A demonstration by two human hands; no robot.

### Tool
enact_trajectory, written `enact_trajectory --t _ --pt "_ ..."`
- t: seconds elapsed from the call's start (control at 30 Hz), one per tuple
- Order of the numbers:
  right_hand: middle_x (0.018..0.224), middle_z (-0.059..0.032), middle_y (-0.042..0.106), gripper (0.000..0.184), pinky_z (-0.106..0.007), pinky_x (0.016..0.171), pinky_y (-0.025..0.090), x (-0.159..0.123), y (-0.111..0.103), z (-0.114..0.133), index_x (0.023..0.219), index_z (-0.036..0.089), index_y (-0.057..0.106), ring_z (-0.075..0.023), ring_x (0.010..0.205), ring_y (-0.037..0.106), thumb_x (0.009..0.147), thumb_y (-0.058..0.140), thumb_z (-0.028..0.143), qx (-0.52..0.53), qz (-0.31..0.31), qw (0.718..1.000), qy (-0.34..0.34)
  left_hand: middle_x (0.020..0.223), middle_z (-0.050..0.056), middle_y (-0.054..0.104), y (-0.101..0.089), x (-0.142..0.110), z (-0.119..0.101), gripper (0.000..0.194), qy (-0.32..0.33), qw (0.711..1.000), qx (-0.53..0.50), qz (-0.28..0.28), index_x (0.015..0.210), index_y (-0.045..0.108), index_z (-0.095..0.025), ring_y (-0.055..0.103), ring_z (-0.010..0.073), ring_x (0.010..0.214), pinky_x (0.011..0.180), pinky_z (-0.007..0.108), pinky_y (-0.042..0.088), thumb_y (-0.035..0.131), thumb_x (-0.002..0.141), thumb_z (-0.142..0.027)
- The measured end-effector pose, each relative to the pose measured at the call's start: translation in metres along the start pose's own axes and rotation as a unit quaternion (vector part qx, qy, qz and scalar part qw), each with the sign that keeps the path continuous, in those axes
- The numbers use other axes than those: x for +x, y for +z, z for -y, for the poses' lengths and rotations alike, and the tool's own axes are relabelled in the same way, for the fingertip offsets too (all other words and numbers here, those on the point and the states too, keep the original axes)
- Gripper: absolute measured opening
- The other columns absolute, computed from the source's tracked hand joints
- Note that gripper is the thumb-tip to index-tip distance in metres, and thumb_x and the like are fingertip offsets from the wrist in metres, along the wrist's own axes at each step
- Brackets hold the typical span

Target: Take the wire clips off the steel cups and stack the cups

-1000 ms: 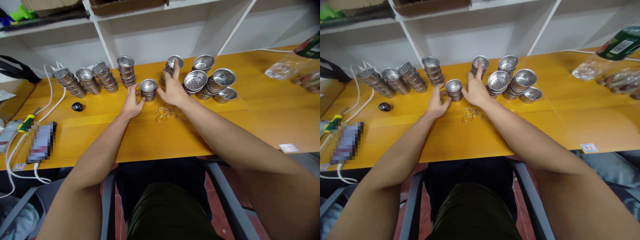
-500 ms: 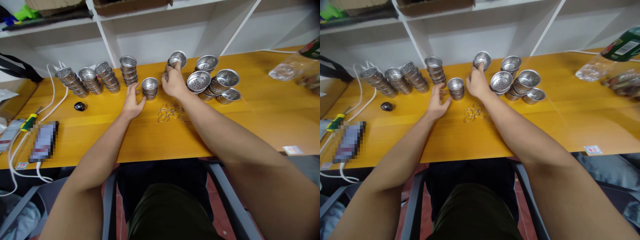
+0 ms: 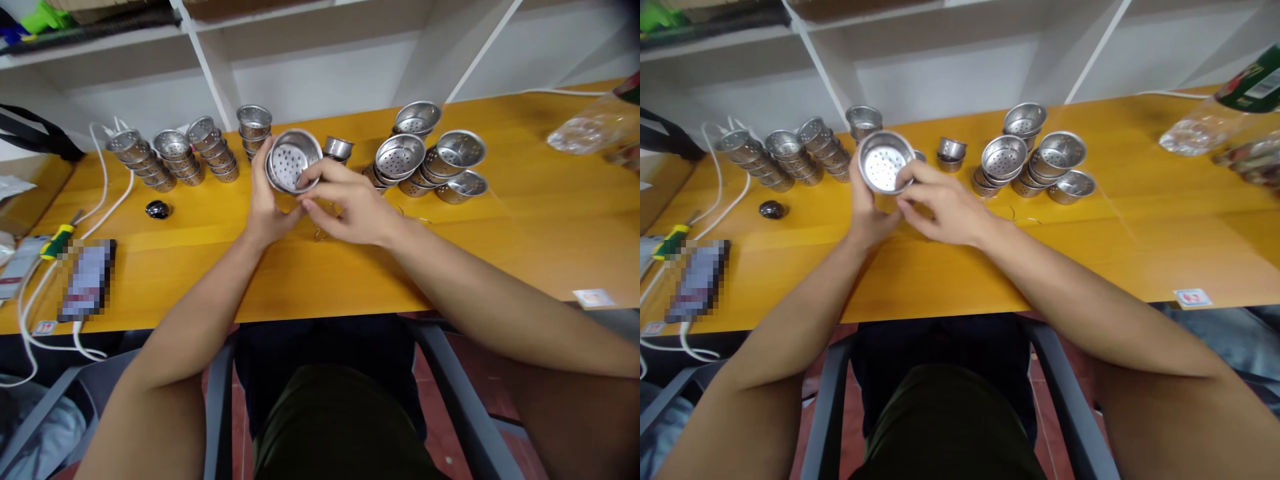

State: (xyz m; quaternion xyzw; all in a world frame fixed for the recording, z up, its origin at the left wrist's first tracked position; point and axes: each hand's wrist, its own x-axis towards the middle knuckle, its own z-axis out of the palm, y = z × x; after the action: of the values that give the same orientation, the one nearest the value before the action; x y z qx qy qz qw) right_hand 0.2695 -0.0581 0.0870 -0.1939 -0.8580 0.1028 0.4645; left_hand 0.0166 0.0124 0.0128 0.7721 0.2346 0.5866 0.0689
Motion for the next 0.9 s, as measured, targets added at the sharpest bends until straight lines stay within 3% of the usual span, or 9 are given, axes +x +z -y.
enact_trajectory --t 0.13,0.27,0.33,0.4,0.5,0.63,0.73,0.9 --pt "0.134 -0.0088 0.082 0.011 -0.049 0.105 0.071 -0.006 0.002 0.005 0.119 0.027 0.085 -0.0279 0.116 0.082 0.121 0.074 0.027 0.043 0.004 0.998 -0.038 0.19 0.013 0.054 -0.002 -0.001 -0.02 0.126 0.006 1.0 0.021 0.009 0.195 0.025 -0.046 0.063 0.0438 0.179 0.148 0.072 0.061 0.084 0.1 -0.104" --pt "0.128 -0.0072 0.082 0.013 -0.046 0.103 0.07 -0.003 0.001 0.004 0.119 0.027 0.086 -0.0254 0.113 0.081 0.123 0.074 0.031 0.086 0.015 0.996 -0.027 0.173 0.011 0.065 -0.008 0.001 -0.022 0.098 0.017 1.0 0.015 0.008 0.185 0.042 -0.045 0.073 0.0384 0.163 0.14 0.069 0.065 0.082 0.109 -0.092" --pt "0.128 -0.0071 0.083 0.016 -0.05 0.106 0.072 -0.003 0.001 0.007 0.122 0.031 0.088 -0.0275 0.115 0.082 0.123 0.075 0.039 0.098 0.032 0.995 0.009 0.162 0.01 0.07 -0.01 0.001 -0.024 0.089 -0.013 0.999 0.016 0.038 0.177 0.05 -0.044 0.075 0.0391 0.158 0.138 0.069 0.065 0.086 0.109 -0.089" --pt "0.131 -0.0082 0.084 0.018 -0.055 0.106 0.074 -0.005 0.003 0.011 0.122 0.034 0.088 -0.031 0.117 0.083 0.121 0.077 0.048 0.107 0.038 0.992 0.053 0.157 0.011 0.071 -0.011 0.0 -0.025 0.091 -0.062 0.996 0.023 0.064 0.173 0.054 -0.04 0.075 0.043 0.157 0.136 0.071 0.065 0.086 0.107 -0.094" --pt "0.141 -0.0117 0.083 0.027 -0.057 0.098 0.078 -0.01 0.008 0.011 0.129 0.036 0.085 -0.0344 0.116 0.084 0.119 0.079 0.06 0.102 -0.019 0.985 0.141 0.153 0.012 0.074 -0.011 -0.001 -0.025 0.096 -0.106 0.99 0.032 0.083 0.17 0.057 -0.036 0.077 0.0447 0.155 0.135 0.072 0.065 0.084 0.105 -0.1" --pt "0.151 -0.0143 0.077 0.052 -0.056 0.096 0.08 -0.014 0.014 -0.006 0.16 0.035 0.072 -0.0353 0.118 0.086 0.119 0.081 0.067 0.016 -0.083 0.959 0.269 0.158 0.013 0.076 -0.01 0.0 -0.026 0.097 -0.087 0.99 0.044 0.105 0.168 0.061 -0.035 0.078 0.0434 0.154 0.136 0.069 0.065 0.089 0.102 -0.1" --pt "0.152 -0.0143 0.076 0.068 -0.057 0.101 0.08 -0.016 0.017 -0.023 0.168 0.033 0.066 -0.0359 0.119 0.086 0.111 0.091 0.059 -0.005 -0.05 0.955 0.293 0.162 0.014 0.078 -0.011 0.003 -0.031 0.097 -0.073 0.986 0.05 0.143 0.172 0.062 -0.035 0.077 0.0439 0.158 0.139 0.067 0.064 0.093 0.102 -0.095" --pt "0.14 -0.0132 0.079 0.057 -0.064 0.117 0.076 -0.017 0.016 -0.028 0.155 0.03 0.072 -0.04 0.129 0.082 0.102 0.091 0.036 -0.004 -0.017 0.962 0.272 0.167 0.016 0.078 -0.012 0.005 -0.04 0.095 -0.052 0.982 0.034 0.177 0.177 0.063 -0.032 0.078 0.0439 0.16 0.142 0.063 0.062 0.094 0.106 -0.087"
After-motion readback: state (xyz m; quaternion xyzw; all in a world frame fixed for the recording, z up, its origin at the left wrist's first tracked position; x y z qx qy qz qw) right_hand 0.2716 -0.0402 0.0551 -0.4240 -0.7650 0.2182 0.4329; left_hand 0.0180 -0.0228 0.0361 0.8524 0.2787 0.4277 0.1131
